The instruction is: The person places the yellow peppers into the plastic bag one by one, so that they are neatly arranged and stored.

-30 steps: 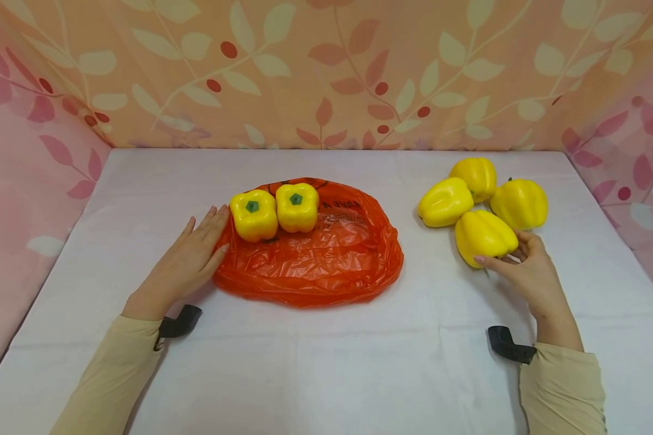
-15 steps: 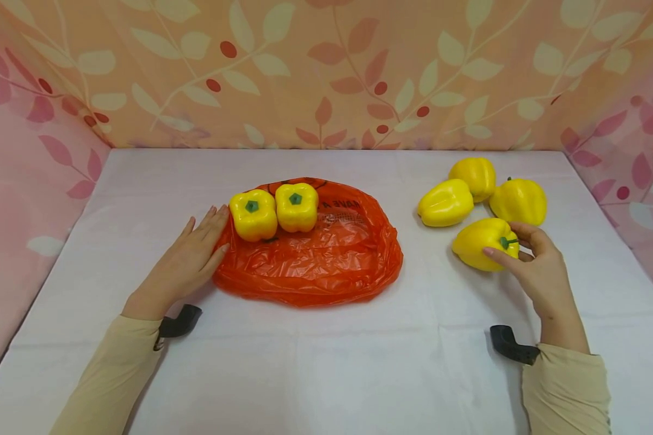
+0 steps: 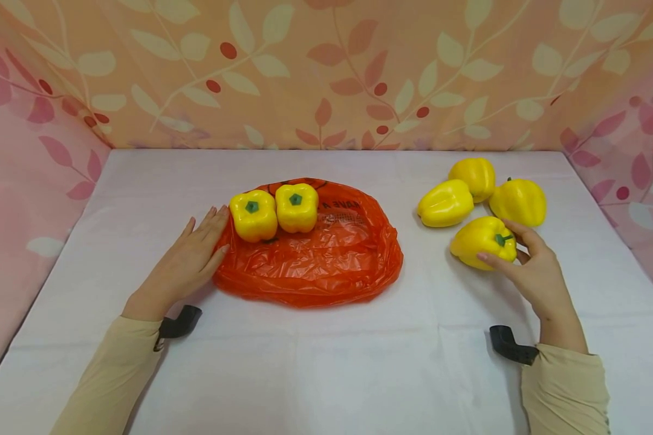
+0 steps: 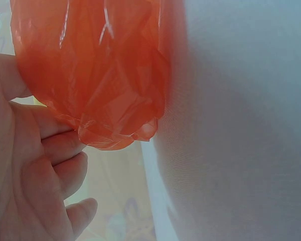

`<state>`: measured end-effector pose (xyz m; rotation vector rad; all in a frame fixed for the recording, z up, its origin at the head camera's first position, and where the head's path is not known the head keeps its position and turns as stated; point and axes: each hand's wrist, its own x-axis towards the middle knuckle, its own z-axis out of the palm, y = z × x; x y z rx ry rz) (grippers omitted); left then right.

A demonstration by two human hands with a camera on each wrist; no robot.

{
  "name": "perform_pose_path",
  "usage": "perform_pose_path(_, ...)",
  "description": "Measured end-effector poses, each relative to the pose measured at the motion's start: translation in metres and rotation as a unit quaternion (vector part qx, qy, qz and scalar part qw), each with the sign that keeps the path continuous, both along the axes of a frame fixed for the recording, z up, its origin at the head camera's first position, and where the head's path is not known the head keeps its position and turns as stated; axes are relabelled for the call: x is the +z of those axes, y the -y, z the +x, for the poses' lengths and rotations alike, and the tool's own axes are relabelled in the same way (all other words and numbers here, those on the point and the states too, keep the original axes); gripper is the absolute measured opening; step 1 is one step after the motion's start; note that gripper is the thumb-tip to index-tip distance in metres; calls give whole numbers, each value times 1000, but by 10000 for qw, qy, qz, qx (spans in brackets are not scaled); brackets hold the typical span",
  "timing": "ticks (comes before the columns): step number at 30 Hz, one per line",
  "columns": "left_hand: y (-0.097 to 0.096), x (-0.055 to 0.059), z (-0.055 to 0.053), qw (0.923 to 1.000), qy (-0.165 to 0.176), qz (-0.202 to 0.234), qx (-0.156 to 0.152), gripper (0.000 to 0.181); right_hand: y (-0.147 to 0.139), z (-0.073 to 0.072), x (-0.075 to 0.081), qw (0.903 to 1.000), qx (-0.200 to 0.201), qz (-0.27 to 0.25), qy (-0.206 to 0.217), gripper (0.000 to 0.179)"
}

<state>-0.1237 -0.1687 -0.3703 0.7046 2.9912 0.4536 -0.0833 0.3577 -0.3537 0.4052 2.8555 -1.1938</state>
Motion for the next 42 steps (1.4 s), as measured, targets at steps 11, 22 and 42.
perform_pose_path(11,-1,-1,-1,10000,-73,-14,-46,63,4,3,6,9999,-127,67,-28,81)
perform_pose_path(22,-1,0,0,10000,-52,-41,-41,62,13,8,15,9991,-185,158,-334,77)
perform_pose_path(42,1,-2,-1,9999,-117,-56,-44,63,36,12,28,9948,75,-30,-1018,68)
